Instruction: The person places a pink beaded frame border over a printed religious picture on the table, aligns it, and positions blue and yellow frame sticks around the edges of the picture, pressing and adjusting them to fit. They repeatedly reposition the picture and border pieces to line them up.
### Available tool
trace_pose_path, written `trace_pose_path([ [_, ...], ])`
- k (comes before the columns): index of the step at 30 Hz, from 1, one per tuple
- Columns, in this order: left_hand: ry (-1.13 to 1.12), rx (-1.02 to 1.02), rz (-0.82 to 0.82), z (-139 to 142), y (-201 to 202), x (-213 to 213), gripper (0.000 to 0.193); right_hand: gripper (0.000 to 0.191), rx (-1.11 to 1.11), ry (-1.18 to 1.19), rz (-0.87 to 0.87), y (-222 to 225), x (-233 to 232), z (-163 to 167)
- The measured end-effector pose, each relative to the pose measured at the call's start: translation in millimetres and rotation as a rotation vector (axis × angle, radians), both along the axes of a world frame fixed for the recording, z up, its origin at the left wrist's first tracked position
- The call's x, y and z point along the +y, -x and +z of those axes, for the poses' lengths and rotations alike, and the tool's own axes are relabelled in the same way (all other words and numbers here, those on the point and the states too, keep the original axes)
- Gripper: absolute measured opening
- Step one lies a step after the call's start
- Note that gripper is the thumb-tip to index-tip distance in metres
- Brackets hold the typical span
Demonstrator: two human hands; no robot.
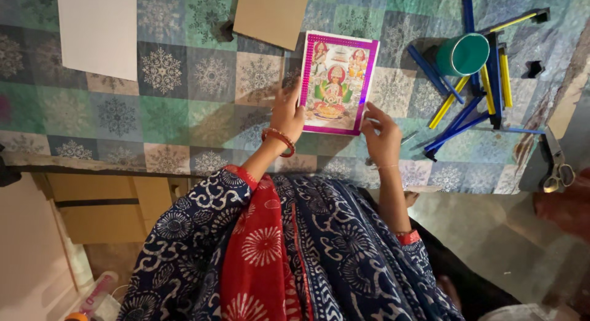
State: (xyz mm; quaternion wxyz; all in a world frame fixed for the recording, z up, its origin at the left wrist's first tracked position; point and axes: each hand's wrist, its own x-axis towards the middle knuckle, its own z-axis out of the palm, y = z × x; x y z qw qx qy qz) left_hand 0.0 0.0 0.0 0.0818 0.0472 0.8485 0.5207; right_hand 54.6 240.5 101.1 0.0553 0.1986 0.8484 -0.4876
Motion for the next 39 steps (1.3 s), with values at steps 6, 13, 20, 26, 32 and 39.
trace_pose_path([
  [6, 0.115, -0.155, -0.055, 18.3, 8.6, -3.4, 0.08, 0.048, -0.005, -0.035, -0.001, 0.3, -8.9, 3.1],
  [13, 0.193, -0.168, -0.053, 35.9, 14.9, 1.5, 0.08, 0.047, 0.015, 0.013, -0.018, 5.0, -6.4, 1.4],
  [20, 0.227, -0.088, -0.049, 36.1, 14.2, 5.5, 0.082, 0.046, 0.036, 0.003, -0.03, 2.8, -1.7, -1.9],
  [26, 0.254, -0.097, -0.077, 37.6, 15.2, 10.1, 0.082, 0.044, 0.022, -0.028, -0.018, 2.8, 3.2, -1.3],
  [32, 0.252, -0.099, -0.079, 43.4, 17.2, 10.3, 0.081, 0.043, 0.045, 0.052, -0.062, 1.2, 2.0, 0.2],
  [39, 0.305, -0.201, -0.119, 45.2, 21.4, 13.5, 0.081, 0.038, 0.039, -0.004, -0.047, 5.4, 5.2, -6.0],
])
